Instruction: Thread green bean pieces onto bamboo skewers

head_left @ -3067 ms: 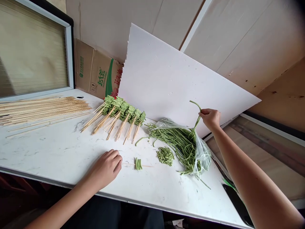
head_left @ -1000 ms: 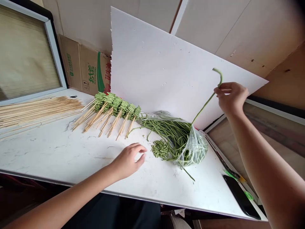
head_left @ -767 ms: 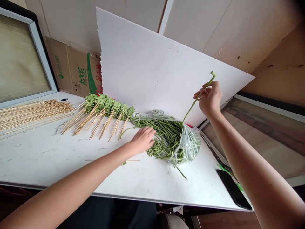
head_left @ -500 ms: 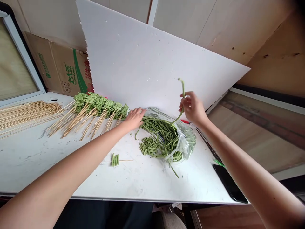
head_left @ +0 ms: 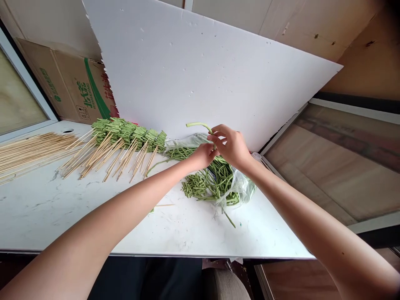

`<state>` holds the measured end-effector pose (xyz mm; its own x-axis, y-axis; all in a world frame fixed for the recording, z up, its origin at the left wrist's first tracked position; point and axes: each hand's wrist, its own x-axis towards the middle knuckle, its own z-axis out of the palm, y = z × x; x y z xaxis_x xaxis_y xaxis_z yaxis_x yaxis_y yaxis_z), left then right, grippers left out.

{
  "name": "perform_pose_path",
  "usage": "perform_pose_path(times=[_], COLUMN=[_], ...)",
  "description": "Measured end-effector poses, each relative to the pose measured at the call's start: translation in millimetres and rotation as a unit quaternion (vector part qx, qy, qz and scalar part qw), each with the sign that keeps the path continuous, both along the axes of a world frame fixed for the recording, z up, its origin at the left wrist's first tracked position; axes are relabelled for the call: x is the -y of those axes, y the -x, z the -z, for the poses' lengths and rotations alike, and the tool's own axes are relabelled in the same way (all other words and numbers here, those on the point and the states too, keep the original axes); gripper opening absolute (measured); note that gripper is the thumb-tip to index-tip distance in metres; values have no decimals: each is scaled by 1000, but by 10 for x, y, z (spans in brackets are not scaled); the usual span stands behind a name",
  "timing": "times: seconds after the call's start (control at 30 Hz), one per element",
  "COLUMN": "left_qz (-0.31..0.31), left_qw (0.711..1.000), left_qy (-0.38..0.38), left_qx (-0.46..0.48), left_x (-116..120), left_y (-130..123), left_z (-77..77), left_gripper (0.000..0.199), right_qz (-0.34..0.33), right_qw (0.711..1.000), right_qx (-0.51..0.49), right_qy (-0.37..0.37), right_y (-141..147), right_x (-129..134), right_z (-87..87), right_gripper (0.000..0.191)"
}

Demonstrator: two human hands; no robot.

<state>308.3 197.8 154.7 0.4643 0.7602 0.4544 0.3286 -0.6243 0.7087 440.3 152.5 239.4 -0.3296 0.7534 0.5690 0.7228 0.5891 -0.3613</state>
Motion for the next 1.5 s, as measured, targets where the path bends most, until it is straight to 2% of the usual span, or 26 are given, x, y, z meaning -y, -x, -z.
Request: perform_pose_path(times=[0.07,0.17,0.3,0.43,0.57,0.83,0.97,1.13,1.33,1.43,1.5], left_qz=[10,20,24,14,10,13,20,0,-21,-73,-94], left_qw=[1000,998,993,990,991,991,991,989,993,995,993], left_qy=[11,20,61,85,84,113,119,133,110,61,56], left_qx=[19,55,95,112,105,65,53,60,27,24,51], left_x=[-5,-16,-44,-94,-131,-9,-37,-180,-232,-247,-279], left_y=[25,87,89,-6,-97,-141,-230,-403,-467,-480,-513], left_z=[6,20,-3,-74,-153,-327,-333,-319,-312,-277,-242], left_gripper=[31,32,38,52,56,45,43,42,47,47,48], right_qz=[17,95,202,251,268,290,283,263,249,243,243], right_qw=[999,989,952,909,891,884,882,889,902,913,920], right_qx=[39,112,215,278,297,311,321,336,334,316,302], right_qy=[-15,-19,83,185,214,195,196,167,115,81,55], right_y=[-57,-213,-489,-733,-894,-1264,-1546,-1806,-1819,-1763,-1735], right_x=[67,169,224,221,218,-11,-178,-355,-417,-376,-351], right_z=[36,173,530,902,1102,1287,1318,1382,1467,1479,1489], right_gripper=[36,68,110,130,126,119,119,115,106,95,86])
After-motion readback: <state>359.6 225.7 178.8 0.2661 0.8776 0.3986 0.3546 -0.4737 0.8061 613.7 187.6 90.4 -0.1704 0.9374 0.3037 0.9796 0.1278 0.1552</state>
